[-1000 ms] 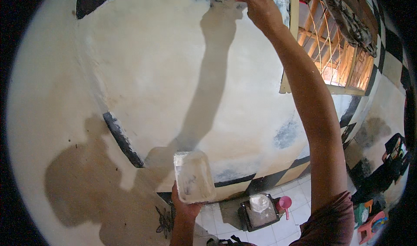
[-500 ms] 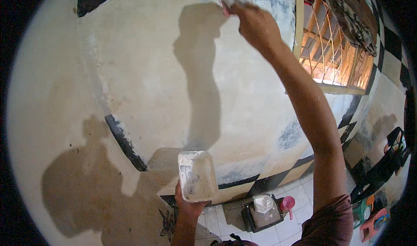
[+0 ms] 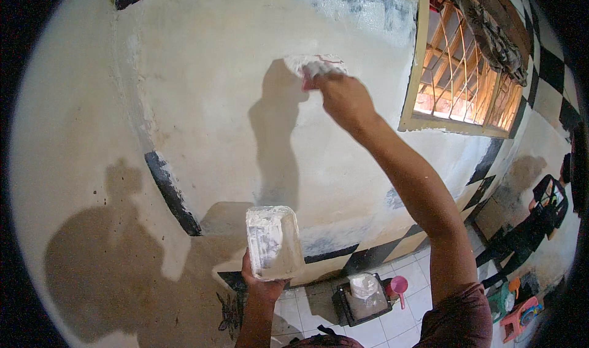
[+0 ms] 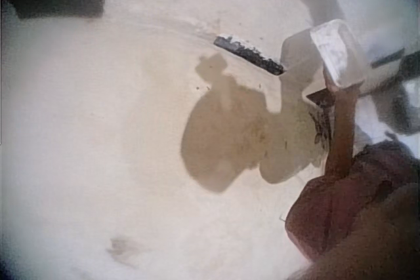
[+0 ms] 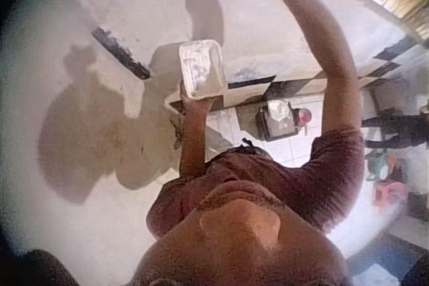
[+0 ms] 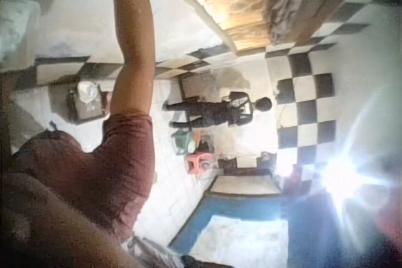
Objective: The person applies a white plaster substance to a wall with a spatula, spreading it over dark patches.
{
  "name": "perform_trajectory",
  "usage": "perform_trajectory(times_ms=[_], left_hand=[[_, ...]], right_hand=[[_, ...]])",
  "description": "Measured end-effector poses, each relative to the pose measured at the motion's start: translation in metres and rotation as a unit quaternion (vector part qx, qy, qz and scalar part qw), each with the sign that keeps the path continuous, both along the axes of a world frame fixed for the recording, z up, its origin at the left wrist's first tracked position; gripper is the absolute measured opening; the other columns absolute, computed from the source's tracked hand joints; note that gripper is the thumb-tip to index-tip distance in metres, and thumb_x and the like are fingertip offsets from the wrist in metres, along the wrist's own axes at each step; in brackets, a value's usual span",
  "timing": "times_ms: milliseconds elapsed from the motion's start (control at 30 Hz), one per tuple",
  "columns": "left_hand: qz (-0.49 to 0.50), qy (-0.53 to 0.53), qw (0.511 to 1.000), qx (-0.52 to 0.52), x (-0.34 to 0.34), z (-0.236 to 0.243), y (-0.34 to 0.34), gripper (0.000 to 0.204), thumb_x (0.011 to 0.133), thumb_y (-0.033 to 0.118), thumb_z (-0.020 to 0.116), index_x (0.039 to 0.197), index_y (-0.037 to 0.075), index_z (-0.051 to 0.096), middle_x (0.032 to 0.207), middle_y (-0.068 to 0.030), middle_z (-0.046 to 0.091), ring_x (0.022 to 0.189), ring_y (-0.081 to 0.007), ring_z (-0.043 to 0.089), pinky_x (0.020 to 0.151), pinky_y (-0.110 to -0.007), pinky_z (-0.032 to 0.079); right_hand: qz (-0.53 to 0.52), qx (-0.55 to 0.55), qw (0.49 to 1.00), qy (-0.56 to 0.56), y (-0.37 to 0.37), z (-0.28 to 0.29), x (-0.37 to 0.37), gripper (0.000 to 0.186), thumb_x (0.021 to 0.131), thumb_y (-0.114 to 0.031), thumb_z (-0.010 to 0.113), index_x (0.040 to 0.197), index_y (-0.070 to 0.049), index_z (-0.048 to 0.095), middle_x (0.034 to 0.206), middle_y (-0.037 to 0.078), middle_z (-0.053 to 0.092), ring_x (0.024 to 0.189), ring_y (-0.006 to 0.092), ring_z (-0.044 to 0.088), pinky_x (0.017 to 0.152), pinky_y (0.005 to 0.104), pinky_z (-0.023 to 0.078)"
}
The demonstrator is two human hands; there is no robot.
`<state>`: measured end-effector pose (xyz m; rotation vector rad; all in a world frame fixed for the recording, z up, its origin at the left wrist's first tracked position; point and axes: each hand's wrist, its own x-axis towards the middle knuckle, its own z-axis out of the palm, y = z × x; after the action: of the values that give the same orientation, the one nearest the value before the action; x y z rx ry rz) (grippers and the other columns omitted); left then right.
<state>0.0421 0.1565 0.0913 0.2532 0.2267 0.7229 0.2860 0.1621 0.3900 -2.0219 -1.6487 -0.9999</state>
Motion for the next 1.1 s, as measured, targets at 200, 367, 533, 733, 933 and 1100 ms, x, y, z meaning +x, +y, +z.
perform_trajectory(times_ms=[200, 367, 533, 733, 933, 1100], left_hand=[[-0.044, -0.045, 0.998, -0.029, 0.006, -0.004, -0.004, 0.057, 0.091, 0.055, 0.041, 0.127, 0.013, 0.054, 0.115, -0.0072, 0.063, 0.100, -0.0298, 0.066, 0.069, -0.051, 0.059], [-0.058, -0.110, 0.992, 0.007, 0.006, -0.021, 0.005, 0.057, 0.091, 0.053, 0.044, 0.127, 0.012, 0.054, 0.117, -0.0090, 0.063, 0.099, -0.0320, 0.066, 0.070, -0.053, 0.059], [-0.020, -0.059, 0.998, -0.011, 0.003, -0.007, 0.006, 0.057, 0.090, 0.054, 0.045, 0.128, 0.011, 0.054, 0.117, -0.0091, 0.063, 0.101, -0.0319, 0.065, 0.073, -0.052, 0.059], [0.016, 0.007, 0.998, 0.054, 0.014, -0.016, 0.009, 0.059, 0.089, 0.055, 0.045, 0.128, 0.012, 0.054, 0.117, -0.0085, 0.063, 0.104, -0.0309, 0.064, 0.076, -0.052, 0.058], [0.016, -0.024, 0.999, 0.044, 0.008, -0.004, 0.006, 0.055, 0.089, 0.054, 0.042, 0.128, 0.017, 0.056, 0.118, -0.0071, 0.062, 0.102, -0.0298, 0.064, 0.075, -0.053, 0.057], [-0.013, 0.004, 1.000, 0.013, 0.008, -0.007, 0.006, 0.056, 0.087, 0.056, 0.042, 0.128, 0.019, 0.056, 0.119, -0.0062, 0.062, 0.105, -0.0311, 0.062, 0.077, -0.056, 0.055]], right_hand=[[0.100, 0.198, 0.959, -0.177, -0.001, 0.091, 0.027, 0.039, 0.078, 0.004, 0.051, 0.109, -0.014, 0.065, 0.093, 0.020, 0.067, 0.085, 0.0383, 0.066, 0.077, 0.0464, 0.053], [0.134, 0.207, 0.940, -0.236, 0.029, 0.155, 0.036, 0.021, 0.085, -0.008, 0.051, 0.095, -0.010, 0.069, 0.090, 0.015, 0.070, 0.085, 0.0340, 0.066, 0.076, 0.0427, 0.054], [0.084, 0.201, 0.945, -0.243, 0.044, 0.148, 0.029, 0.020, 0.082, -0.006, 0.054, 0.094, -0.010, 0.069, 0.085, 0.016, 0.069, 0.079, 0.0332, 0.067, 0.069, 0.0428, 0.055], [0.046, 0.326, 0.890, -0.315, 0.073, -0.005, 0.051, 0.027, 0.082, -0.008, 0.057, 0.107, -0.001, 0.060, 0.098, 0.016, 0.066, 0.091, 0.0315, 0.066, 0.073, 0.0388, 0.057], [0.032, 0.052, 0.998, 0.020, -0.023, -0.043, 0.017, 0.036, 0.082, -0.002, 0.052, 0.115, -0.006, 0.063, 0.109, 0.019, 0.066, 0.096, 0.0362, 0.065, 0.080, 0.0435, 0.054], [-0.082, 0.281, 0.955, 0.048, -0.079, 0.036, 0.110, 0.034, 0.096, -0.033, 0.049, 0.102, -0.005, 0.069, 0.082, 0.028, 0.065, 0.081, 0.0447, 0.064, 0.068, 0.0494, 0.051]])
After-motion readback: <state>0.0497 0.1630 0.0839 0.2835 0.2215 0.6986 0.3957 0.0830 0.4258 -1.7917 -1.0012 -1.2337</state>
